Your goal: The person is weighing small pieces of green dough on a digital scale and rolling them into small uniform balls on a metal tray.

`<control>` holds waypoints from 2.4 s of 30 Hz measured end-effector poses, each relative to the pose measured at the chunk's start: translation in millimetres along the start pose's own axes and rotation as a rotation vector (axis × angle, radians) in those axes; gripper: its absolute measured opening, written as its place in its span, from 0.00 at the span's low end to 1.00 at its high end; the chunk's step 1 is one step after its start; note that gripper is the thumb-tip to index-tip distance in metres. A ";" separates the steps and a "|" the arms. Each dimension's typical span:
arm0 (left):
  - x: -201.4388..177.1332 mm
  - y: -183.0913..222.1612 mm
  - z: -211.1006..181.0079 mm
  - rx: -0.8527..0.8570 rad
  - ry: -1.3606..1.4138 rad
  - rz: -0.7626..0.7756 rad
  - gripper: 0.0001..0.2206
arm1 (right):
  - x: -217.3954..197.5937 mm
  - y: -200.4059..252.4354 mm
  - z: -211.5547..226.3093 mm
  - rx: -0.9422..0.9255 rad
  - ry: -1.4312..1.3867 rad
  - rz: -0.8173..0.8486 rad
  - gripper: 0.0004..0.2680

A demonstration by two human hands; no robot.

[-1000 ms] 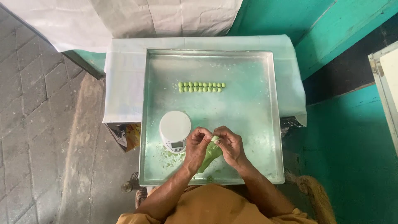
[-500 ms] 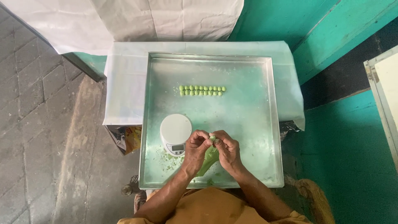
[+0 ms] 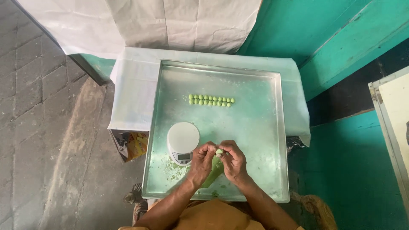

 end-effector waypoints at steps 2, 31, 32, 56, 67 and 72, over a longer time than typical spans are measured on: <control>-2.6 5.8 5.0 -0.031 -0.056 0.019 0.17 | -5.3 2.2 -1.7 -0.022 -0.010 -0.022 0.07; 14.1 0.0 1.9 0.026 -0.247 0.117 0.10 | -11.2 26.3 -45.5 0.356 -0.181 -0.155 0.15; 18.0 -2.6 -3.4 0.054 -0.327 0.144 0.10 | -9.7 25.2 -44.1 0.374 -0.268 -0.163 0.16; -3.7 -2.1 40.2 -0.143 0.056 -0.026 0.07 | -14.4 23.3 -53.1 0.280 -0.262 -0.172 0.08; -22.2 3.7 62.9 -0.094 0.198 -0.087 0.12 | -5.1 19.0 -44.3 0.348 -0.264 -0.137 0.06; -37.4 7.9 78.9 -0.100 0.321 -0.153 0.14 | -5.3 20.0 -46.0 0.286 -0.219 -0.145 0.06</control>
Point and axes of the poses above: each hand's wrist, its own y-axis away from the middle knuckle, its own x-axis out of the palm, z = x × y, the point moved 10 cm from there along -y, towards the middle knuckle, and after that the axes turned 12 degrees about z, right-handed, at the moved point
